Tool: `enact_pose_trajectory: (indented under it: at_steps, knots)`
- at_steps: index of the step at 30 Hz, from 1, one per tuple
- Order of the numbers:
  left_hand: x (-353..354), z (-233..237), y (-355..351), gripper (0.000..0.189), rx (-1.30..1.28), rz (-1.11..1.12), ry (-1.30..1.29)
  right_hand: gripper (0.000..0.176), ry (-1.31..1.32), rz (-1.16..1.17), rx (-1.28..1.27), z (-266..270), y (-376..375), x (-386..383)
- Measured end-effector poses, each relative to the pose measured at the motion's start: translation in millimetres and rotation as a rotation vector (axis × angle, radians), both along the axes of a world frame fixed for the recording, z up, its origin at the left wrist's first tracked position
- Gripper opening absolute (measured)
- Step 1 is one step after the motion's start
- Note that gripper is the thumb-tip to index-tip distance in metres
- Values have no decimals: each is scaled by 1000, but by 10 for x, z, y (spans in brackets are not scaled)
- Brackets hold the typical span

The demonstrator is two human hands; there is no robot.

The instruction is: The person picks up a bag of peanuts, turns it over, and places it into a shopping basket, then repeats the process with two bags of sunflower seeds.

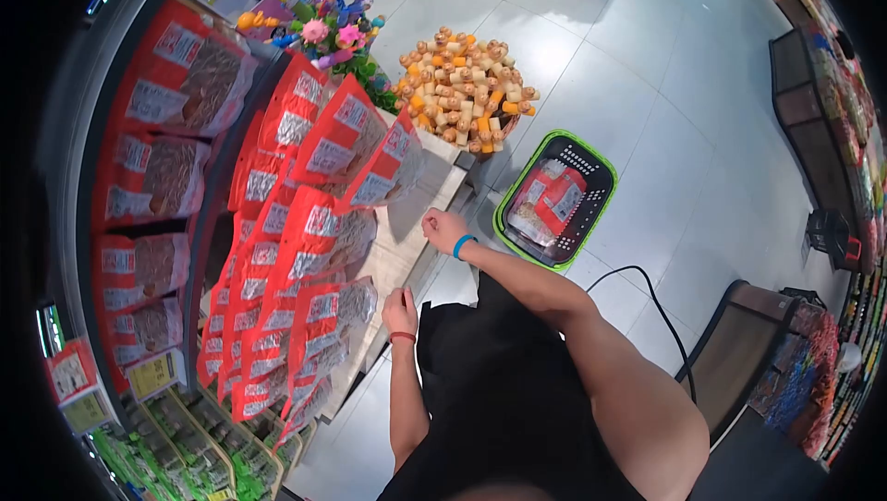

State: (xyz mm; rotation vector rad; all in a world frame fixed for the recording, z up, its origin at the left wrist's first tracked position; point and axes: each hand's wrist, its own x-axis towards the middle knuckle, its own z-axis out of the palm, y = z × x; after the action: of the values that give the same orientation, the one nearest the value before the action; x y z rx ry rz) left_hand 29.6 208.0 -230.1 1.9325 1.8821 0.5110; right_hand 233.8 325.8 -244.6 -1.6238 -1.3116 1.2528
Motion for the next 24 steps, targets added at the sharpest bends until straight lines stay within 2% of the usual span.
enact_pose_trajectory:
  at_steps: [1,3,6,13,16,24]
  knots:
    - [55,11,81,22,56,9,25,15,2,-10,13,29,110,35]
    - [108,7,169,16,-4,-1,37,14,-206,56,29,86,225,32]
    - [180,-93,282,12,-5,-64,78,15,-271,128,38,-30,339,47]
    - [252,-139,394,13,-31,-45,119,18,-304,247,32,-128,380,84]
    - [274,-136,423,16,-17,-58,148,19,-441,302,63,-131,405,65]
    - [291,-263,513,23,-80,-47,207,23,-511,334,67,-102,432,71]
